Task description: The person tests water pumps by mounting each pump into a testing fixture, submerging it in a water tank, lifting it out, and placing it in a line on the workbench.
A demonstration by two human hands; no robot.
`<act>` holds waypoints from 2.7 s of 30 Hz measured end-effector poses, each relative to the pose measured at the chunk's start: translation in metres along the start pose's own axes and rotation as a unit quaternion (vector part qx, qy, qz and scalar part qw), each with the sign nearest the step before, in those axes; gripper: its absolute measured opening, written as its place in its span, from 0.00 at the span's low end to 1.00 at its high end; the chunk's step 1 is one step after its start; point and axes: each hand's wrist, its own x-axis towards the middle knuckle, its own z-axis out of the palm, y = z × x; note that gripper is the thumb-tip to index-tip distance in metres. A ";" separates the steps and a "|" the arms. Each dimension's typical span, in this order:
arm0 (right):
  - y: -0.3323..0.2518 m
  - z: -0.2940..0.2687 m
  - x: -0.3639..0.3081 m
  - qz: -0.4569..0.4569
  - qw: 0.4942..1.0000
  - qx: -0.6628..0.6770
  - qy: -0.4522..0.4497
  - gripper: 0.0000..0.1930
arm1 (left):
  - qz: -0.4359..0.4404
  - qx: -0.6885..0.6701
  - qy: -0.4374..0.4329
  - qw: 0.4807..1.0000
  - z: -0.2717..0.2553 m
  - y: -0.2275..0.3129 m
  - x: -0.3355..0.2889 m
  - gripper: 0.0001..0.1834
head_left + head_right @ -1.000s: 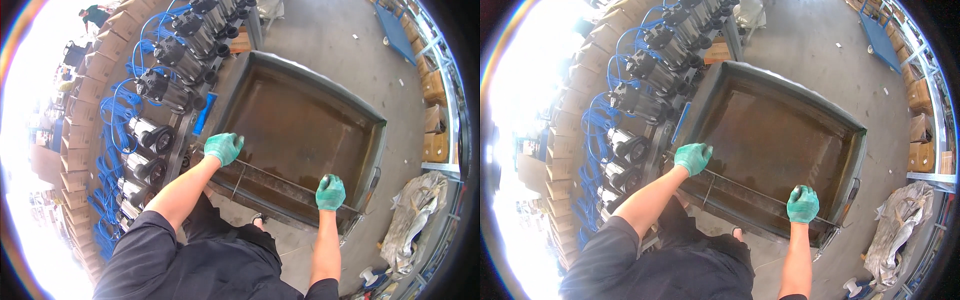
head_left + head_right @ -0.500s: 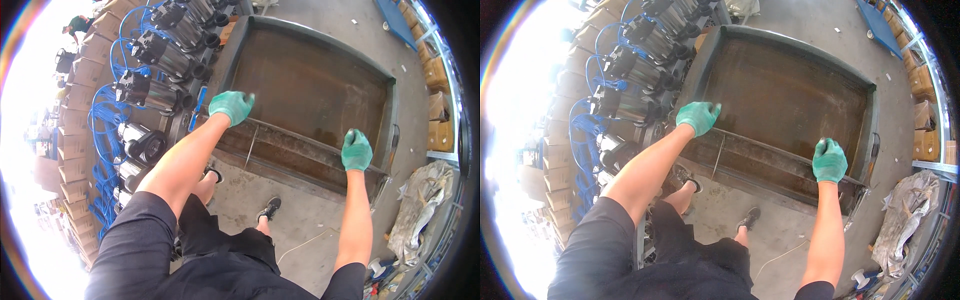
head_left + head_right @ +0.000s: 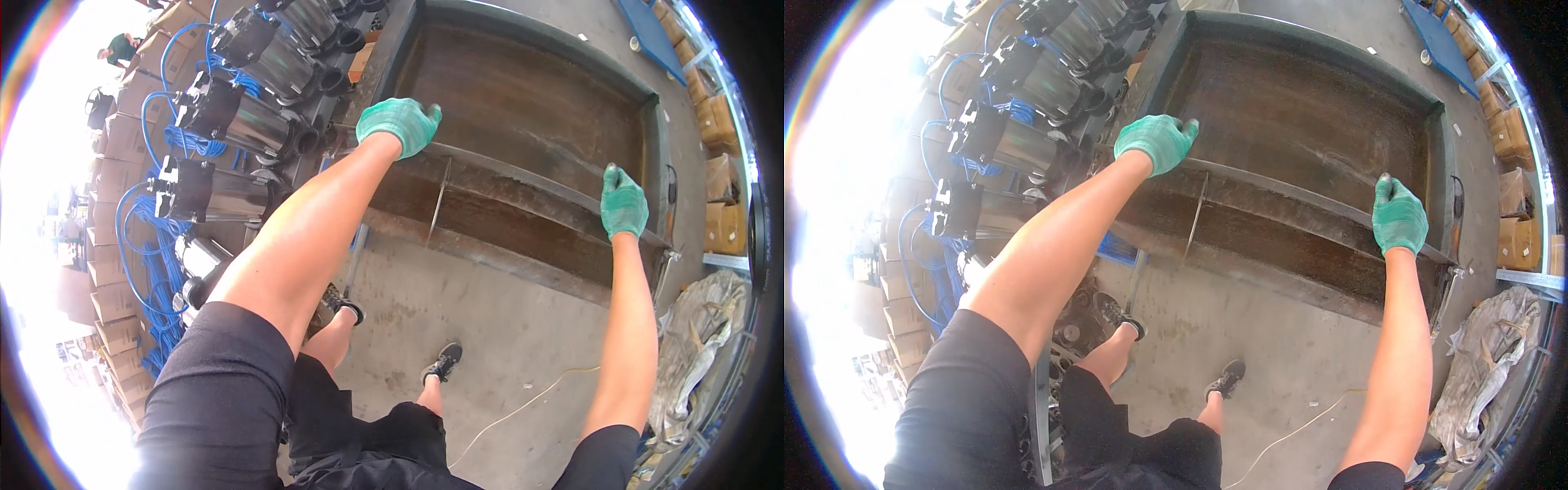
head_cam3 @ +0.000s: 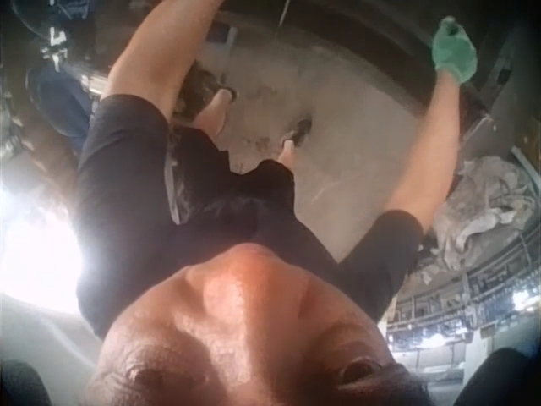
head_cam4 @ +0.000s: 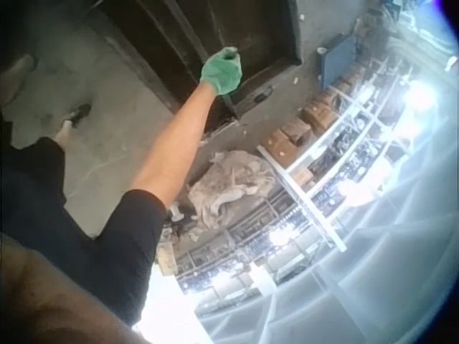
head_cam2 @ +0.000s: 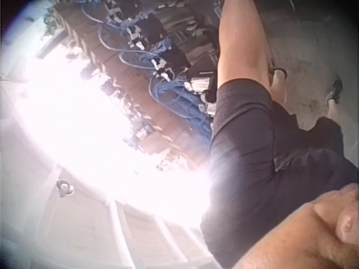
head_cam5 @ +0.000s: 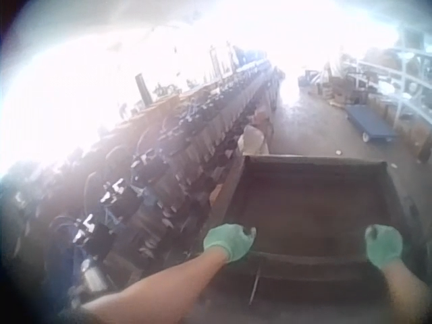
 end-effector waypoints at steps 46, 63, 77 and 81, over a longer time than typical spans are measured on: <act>0.015 0.010 0.059 -0.069 0.997 -0.015 -0.037 0.16 | 0.066 -0.070 0.063 0.993 -0.003 0.024 0.040 0.23; 0.022 0.016 0.067 -0.070 0.993 -0.013 -0.097 0.23 | -0.106 -0.521 0.382 0.756 -0.028 -0.028 -0.106 0.12; 0.018 0.018 0.063 -0.083 0.995 0.007 -0.062 0.23 | -0.120 -0.746 0.432 0.493 -0.099 -0.252 -0.195 0.24; 0.021 0.014 0.063 -0.062 0.993 0.022 -0.100 0.23 | -0.081 -0.629 0.460 0.621 -0.090 -0.243 -0.187 0.32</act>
